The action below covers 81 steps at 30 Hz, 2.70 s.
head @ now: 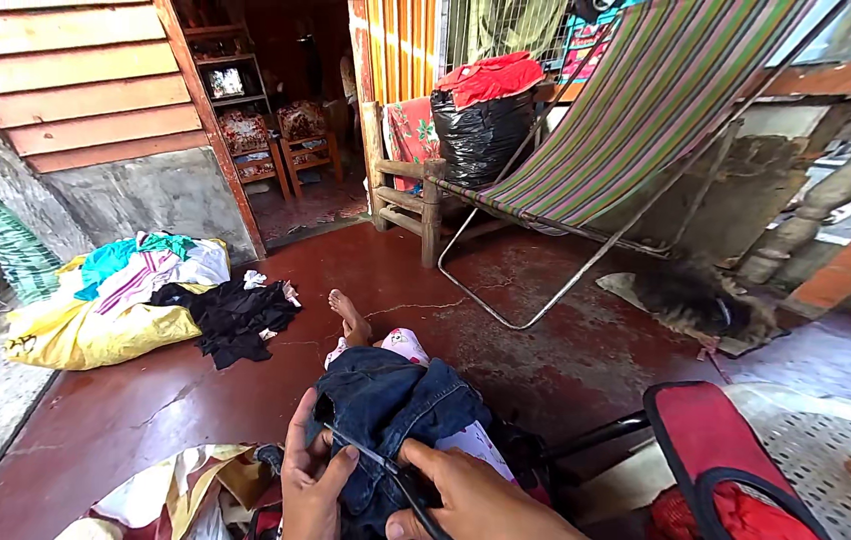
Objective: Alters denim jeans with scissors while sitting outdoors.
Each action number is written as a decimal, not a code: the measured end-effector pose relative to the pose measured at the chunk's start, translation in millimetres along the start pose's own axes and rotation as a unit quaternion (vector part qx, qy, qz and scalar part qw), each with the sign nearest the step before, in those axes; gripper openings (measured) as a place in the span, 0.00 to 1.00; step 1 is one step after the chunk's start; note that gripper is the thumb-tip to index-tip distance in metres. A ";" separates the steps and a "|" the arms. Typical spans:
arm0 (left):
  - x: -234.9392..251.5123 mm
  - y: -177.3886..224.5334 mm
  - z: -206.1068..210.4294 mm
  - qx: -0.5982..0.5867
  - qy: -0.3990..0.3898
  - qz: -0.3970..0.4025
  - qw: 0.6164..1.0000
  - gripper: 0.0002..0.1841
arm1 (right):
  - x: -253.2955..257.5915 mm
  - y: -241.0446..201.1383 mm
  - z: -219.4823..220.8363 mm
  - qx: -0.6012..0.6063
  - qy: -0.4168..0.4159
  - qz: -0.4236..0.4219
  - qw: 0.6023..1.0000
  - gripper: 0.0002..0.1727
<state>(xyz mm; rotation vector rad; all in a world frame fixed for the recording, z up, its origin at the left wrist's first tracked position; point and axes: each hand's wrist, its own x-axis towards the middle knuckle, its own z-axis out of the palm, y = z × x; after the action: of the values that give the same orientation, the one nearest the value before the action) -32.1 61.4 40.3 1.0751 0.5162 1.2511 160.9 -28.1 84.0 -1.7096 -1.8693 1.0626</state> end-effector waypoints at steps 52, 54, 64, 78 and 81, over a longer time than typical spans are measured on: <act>0.3 -9.3 -8.7 -0.019 -0.047 -0.042 0.998 0.69 | 45.3 18.8 -15.2 0.138 -0.109 -0.106 0.979 0.27; 0.3 -10.4 -9.8 -0.025 -0.056 -0.051 0.997 0.69 | 44.4 18.5 -16.4 0.147 -0.126 -0.096 0.976 0.27; 2.2 -12.3 -21.1 0.002 -0.133 -0.074 0.988 0.46 | 51.4 23.1 -21.0 0.148 -0.159 -0.127 0.968 0.25; 3.3 -22.3 -33.0 0.038 -0.158 -0.102 0.981 0.23 | 71.3 25.3 -25.8 0.122 -0.217 -0.115 0.962 0.26; 2.5 -22.9 -33.9 0.044 -0.164 -0.105 0.980 0.21 | 73.5 26.7 -24.2 0.117 -0.211 -0.128 0.962 0.21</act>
<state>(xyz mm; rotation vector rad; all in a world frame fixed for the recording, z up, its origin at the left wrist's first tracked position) -47.5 77.3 5.9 1.2392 0.4207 0.8518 183.1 48.3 64.7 -1.1349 -2.0394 1.5553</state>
